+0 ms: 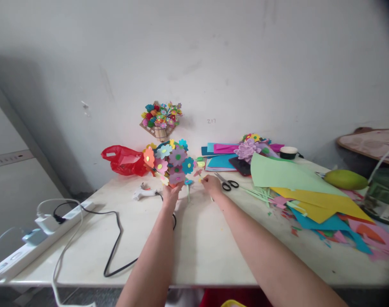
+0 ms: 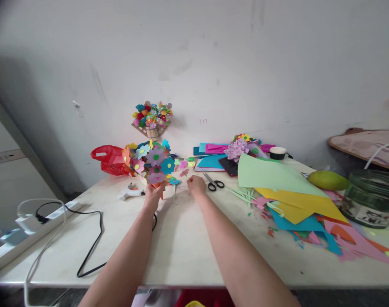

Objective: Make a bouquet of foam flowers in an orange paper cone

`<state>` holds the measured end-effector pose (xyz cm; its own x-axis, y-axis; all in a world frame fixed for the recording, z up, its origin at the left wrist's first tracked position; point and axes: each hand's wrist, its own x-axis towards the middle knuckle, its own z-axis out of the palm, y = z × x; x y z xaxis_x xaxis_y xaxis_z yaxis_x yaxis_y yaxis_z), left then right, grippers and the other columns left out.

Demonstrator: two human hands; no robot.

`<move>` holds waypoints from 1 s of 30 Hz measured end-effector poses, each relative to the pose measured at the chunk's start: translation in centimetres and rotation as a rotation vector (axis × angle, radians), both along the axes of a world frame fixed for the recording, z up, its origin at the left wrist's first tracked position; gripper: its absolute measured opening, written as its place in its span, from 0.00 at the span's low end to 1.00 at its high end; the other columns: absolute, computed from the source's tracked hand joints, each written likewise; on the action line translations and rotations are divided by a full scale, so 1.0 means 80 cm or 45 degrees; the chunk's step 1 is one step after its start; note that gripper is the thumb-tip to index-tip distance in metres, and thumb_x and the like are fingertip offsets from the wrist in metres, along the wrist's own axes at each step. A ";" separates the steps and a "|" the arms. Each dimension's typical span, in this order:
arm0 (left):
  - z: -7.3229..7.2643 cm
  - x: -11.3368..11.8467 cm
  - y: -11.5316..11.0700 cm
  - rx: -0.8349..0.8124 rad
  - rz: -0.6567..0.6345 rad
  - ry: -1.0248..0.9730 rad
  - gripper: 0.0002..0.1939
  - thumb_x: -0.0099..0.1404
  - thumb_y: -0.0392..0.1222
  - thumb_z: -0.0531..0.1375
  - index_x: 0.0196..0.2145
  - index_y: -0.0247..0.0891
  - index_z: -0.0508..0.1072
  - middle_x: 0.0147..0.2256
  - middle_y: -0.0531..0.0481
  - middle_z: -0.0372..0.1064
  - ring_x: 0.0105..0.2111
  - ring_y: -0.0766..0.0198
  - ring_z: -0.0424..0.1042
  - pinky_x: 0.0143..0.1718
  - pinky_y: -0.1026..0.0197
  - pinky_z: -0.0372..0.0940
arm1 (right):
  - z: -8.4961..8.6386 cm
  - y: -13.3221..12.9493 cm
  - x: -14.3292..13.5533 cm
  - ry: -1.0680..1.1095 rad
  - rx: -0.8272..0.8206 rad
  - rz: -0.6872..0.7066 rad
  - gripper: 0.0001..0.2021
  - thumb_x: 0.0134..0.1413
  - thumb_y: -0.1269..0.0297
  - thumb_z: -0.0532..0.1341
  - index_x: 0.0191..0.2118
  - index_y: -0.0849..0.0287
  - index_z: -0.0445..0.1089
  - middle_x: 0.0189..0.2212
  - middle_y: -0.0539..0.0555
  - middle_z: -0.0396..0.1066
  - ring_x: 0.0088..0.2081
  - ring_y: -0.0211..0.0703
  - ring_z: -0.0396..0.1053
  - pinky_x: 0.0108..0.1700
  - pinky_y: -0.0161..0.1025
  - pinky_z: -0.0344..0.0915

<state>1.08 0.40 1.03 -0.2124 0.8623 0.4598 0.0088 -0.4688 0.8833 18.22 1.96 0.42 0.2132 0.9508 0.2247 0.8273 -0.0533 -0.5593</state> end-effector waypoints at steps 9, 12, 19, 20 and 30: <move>-0.008 -0.004 0.008 -0.088 0.017 -0.082 0.15 0.41 0.46 0.68 0.25 0.34 0.73 0.20 0.52 0.67 0.22 0.65 0.66 0.27 0.62 0.63 | 0.003 0.006 0.002 0.519 0.294 0.020 0.08 0.54 0.64 0.57 0.33 0.57 0.73 0.31 0.51 0.77 0.31 0.38 0.73 0.32 0.31 0.61; -0.005 -0.004 0.004 -0.083 -0.059 -0.082 0.14 0.42 0.45 0.68 0.23 0.34 0.72 0.20 0.52 0.67 0.22 0.66 0.65 0.27 0.63 0.62 | 0.000 0.009 0.001 0.662 0.351 0.054 0.08 0.55 0.64 0.56 0.34 0.59 0.72 0.30 0.51 0.77 0.28 0.37 0.73 0.30 0.32 0.63; 0.000 -0.003 -0.002 0.087 -0.201 -0.002 0.16 0.47 0.45 0.67 0.32 0.35 0.71 0.24 0.53 0.67 0.23 0.68 0.63 0.26 0.65 0.60 | 0.003 0.005 -0.002 0.590 0.406 0.065 0.10 0.55 0.60 0.57 0.33 0.60 0.72 0.28 0.53 0.76 0.30 0.40 0.73 0.30 0.33 0.62; 0.000 -0.003 -0.002 0.089 -0.208 -0.001 0.16 0.47 0.45 0.67 0.32 0.35 0.71 0.24 0.53 0.67 0.23 0.69 0.63 0.26 0.65 0.59 | 0.004 0.004 -0.002 0.562 0.397 0.058 0.10 0.55 0.60 0.57 0.33 0.60 0.72 0.28 0.53 0.76 0.30 0.40 0.73 0.31 0.33 0.62; -0.006 -0.004 0.005 -0.056 -0.223 -0.141 0.22 0.46 0.50 0.69 0.34 0.33 0.73 0.30 0.48 0.71 0.29 0.65 0.69 0.36 0.61 0.65 | 0.001 -0.001 -0.002 0.405 0.385 0.039 0.11 0.56 0.59 0.57 0.27 0.58 0.70 0.23 0.51 0.74 0.28 0.40 0.71 0.30 0.32 0.58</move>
